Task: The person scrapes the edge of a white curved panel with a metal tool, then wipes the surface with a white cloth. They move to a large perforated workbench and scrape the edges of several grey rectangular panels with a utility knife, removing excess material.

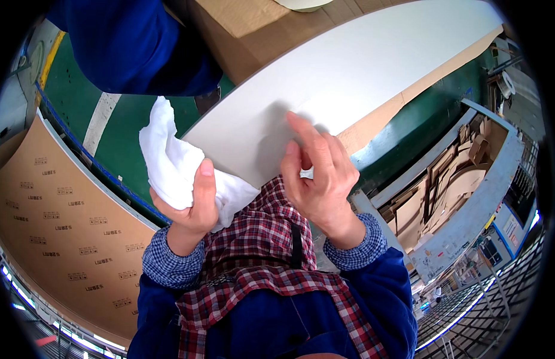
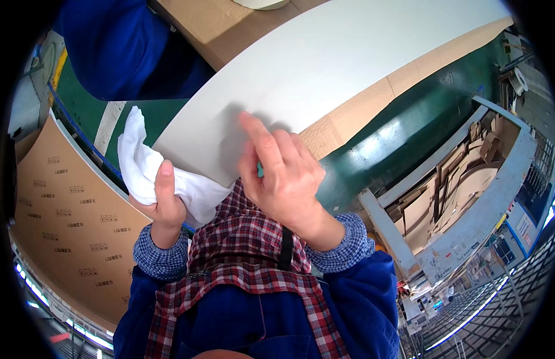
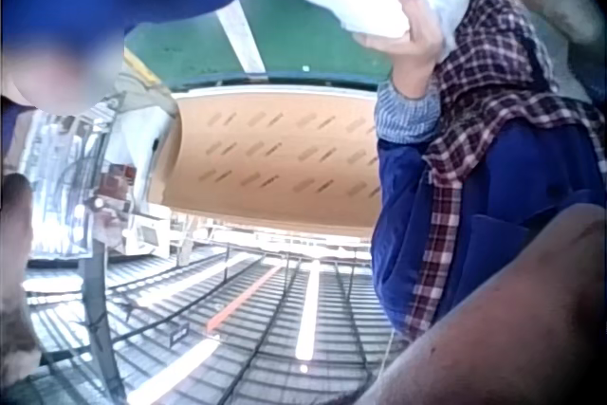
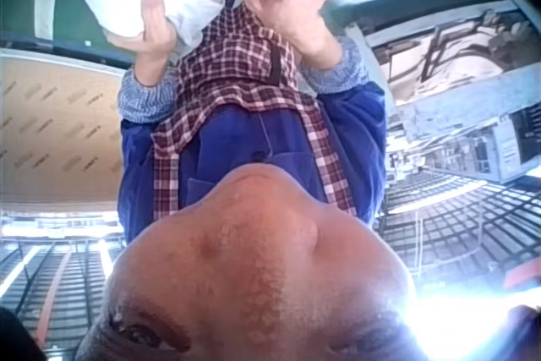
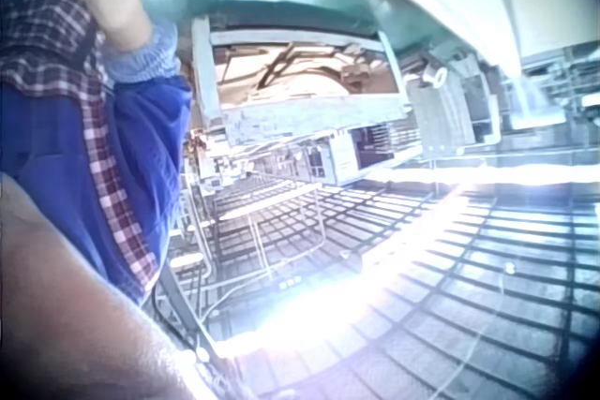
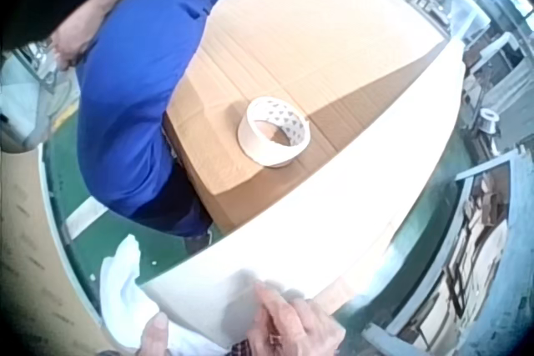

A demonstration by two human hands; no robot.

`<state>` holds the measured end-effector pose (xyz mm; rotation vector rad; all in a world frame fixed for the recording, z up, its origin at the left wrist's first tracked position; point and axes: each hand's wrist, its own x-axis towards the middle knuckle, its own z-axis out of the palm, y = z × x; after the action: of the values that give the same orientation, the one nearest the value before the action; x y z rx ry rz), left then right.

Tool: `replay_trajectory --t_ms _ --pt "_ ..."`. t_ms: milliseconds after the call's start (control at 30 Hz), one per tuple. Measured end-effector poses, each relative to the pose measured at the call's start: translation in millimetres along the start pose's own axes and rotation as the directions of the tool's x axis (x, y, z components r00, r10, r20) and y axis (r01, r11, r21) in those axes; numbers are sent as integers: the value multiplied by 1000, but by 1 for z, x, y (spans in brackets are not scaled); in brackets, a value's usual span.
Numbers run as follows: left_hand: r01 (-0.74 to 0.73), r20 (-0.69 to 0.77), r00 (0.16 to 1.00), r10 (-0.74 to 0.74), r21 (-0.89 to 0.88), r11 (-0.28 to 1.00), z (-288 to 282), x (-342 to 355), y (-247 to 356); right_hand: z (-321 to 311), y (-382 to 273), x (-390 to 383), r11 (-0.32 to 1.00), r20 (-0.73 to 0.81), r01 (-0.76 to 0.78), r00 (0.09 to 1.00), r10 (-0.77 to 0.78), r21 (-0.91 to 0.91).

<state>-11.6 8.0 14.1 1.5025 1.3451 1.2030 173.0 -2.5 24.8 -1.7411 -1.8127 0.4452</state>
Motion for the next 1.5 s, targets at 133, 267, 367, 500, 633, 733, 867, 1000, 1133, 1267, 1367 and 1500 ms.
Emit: replay_trajectory --t_ms 133,267,367,500,633,733,867,1000,1133,1267,1367,1500 --pt "20 -6 1000 -20 -17 1000 -1 -2 -2 -1 3 -3 997 -13 -79 997 79 -11" --pt "23 -4 1000 -23 -10 1000 -1 -2 -3 -3 0 1 996 20 -92 996 92 -13" --pt "34 -13 999 -34 -21 999 -1 -2 -1 -2 -5 -3 1000 106 -1 994 0 16" --pt "26 -9 1000 -26 -23 999 0 -1 -1 0 -6 -10 991 122 120 985 -126 53" --pt "12 -20 1000 -12 -13 1000 -1 -3 -2 -6 -4 1 997 83 -76 994 76 -8" --pt "12 -27 1000 -13 -17 1000 0 -1 -2 1 -1 -5 996 64 64 996 -68 54" --pt "66 -40 997 -68 -57 996 1 -2 2 0 -16 -25 936 118 215 960 -255 278" --pt "204 -29 977 -211 -159 966 -6 -4 14 10 -22 -61 885 53 -52 998 30 463" --pt "462 183 871 -456 -620 634 -8 -20 41 3 -27 -94 494 507 -656 755 416 571" --pt "589 467 793 -391 -752 295 -7 -29 62 -1 -24 -91 -231 844 -843 383 375 486" --pt "688 616 718 -323 -699 196 -8 -39 65 -2 -20 -85 -561 863 -656 394 316 505" --pt "868 806 494 -325 -440 229 -22 -53 67 -19 -8 -61 -409 681 -566 437 587 716"
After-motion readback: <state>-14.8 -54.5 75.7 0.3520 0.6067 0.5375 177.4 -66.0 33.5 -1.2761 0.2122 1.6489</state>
